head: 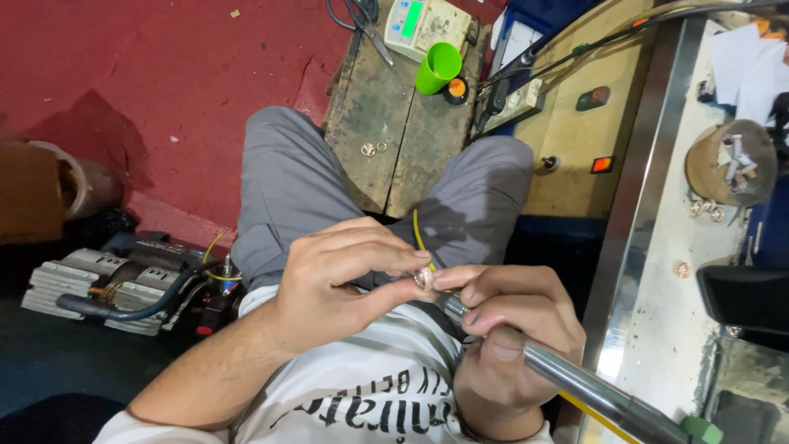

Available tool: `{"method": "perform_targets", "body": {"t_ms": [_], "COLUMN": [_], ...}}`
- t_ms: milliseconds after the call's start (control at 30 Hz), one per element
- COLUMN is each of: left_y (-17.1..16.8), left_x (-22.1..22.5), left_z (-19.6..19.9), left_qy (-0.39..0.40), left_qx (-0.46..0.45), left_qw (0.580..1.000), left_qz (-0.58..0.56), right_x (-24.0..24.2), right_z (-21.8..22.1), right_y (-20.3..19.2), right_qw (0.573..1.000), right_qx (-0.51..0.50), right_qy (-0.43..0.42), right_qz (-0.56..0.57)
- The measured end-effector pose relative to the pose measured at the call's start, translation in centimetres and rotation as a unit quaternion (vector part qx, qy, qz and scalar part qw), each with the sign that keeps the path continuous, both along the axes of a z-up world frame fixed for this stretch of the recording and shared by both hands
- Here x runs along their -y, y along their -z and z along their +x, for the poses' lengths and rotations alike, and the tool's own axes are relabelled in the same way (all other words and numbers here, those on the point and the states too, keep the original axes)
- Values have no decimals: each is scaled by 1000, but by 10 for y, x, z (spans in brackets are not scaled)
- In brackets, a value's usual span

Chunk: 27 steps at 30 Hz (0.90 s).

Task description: Polishing a small metal ring using a handheld rotary tool at a workbench.

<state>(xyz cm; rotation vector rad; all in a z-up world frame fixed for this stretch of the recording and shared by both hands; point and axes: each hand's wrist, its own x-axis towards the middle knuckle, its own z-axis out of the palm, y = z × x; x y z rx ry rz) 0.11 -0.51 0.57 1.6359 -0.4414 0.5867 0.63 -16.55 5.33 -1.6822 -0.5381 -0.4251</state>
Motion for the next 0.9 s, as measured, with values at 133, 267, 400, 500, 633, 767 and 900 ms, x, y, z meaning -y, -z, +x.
{"method": "perform_targets", "body": {"t_ms": [133, 267, 400, 500, 633, 767, 900], "left_y": [-1, -1, -3, -5, -6, -5, -4], "left_x": [2, 3, 3, 2, 3, 4, 6], "left_z": [-1, -2, -2, -2, -2, -2, -2], "left_qy": [-5, -9, -12, -9, -14, -16, -22], "left_qx": [-13, -15, -27, -45, -58, -55, -60], "left_qw": [1000, 1000, 999, 999, 998, 998, 998], "left_qz": [-3, -12, -14, -15, -12, -11, -12], "right_x": [3, 3, 3, 7, 4, 2, -1], "right_z": [4, 3, 4, 6, 5, 4, 2], "right_y": [6, 7, 6, 9, 8, 8, 3], "right_qw": [1000, 1000, 1000, 1000, 999, 999, 999], "right_qx": [24, 15, 14, 19, 16, 14, 15], "right_qy": [18, 22, 23, 3, 31, 45, 49], "right_qz": [5, 0, -8, -2, -12, -2, -18]}}
